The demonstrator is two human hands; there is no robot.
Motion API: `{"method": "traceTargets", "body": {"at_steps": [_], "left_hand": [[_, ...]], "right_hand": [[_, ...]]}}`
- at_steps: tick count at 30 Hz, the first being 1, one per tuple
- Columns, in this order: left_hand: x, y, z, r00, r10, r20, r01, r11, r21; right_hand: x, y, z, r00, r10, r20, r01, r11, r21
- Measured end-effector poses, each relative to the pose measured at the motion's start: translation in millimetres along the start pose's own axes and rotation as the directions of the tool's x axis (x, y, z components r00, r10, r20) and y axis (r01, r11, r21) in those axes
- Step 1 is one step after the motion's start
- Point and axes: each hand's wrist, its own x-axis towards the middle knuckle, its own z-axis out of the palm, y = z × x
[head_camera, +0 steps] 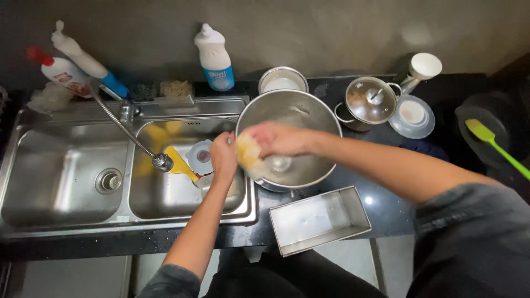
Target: Wipe out a bread tin with a paper towel and scrape a mixing bowl with a spatula before moving them to a sink for washing.
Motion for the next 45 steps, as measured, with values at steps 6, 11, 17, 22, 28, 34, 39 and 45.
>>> {"method": "traceTargets", "body": {"at_steps": [6, 11, 17, 22, 28, 34, 39, 45], "left_hand": [[-1.0, 43.6, -23.0, 0.976, -0.205, 0.078, 0.208, 0.977, -0.038], [9.5, 20.6, -7.6, 0.992, -0.111, 0.066, 0.115, 0.991, -0.069], [14.7, 17.9, 2.5, 0.969, -0.221, 0.114, 0.233, 0.967, -0.106], [27.7, 17.9, 6.0, 0.966, -0.223, 0.131, 0.239, 0.964, -0.121], [33.8, 14.5, 1.1, 0.954, -0.23, 0.193, 0.263, 0.951, -0.165], [35.9, 6.4, 8.8, 0.959, -0.203, 0.198, 0.24, 0.954, -0.183], [36.8, 1.5, 25.0, 0.974, -0.192, 0.124, 0.215, 0.953, -0.212], [41.1, 14.3, 27.9, 0.975, -0.178, 0.136, 0.197, 0.97, -0.142]], "right_hand": [[-82.1, -67.6, -24.4, 0.926, -0.125, -0.357, 0.105, 0.992, -0.075], [-134.0, -69.5, -24.8, 0.83, -0.228, -0.509, 0.228, 0.972, -0.063], [-148.2, -29.8, -26.5, 0.826, -0.344, -0.447, 0.394, 0.919, 0.02], [-116.1, -8.8, -24.1, 0.688, -0.248, -0.682, 0.072, 0.958, -0.276], [-87.7, 9.9, -27.9, 0.685, -0.205, -0.699, 0.061, 0.972, -0.226], [-78.8, 13.9, -37.2, 0.698, -0.363, -0.617, -0.085, 0.814, -0.575], [-63.3, -10.8, -19.8, 0.77, -0.173, -0.614, -0.117, 0.908, -0.402], [-32.0, 4.0, -45.5, 0.961, -0.169, -0.22, -0.193, 0.162, -0.968]]}}
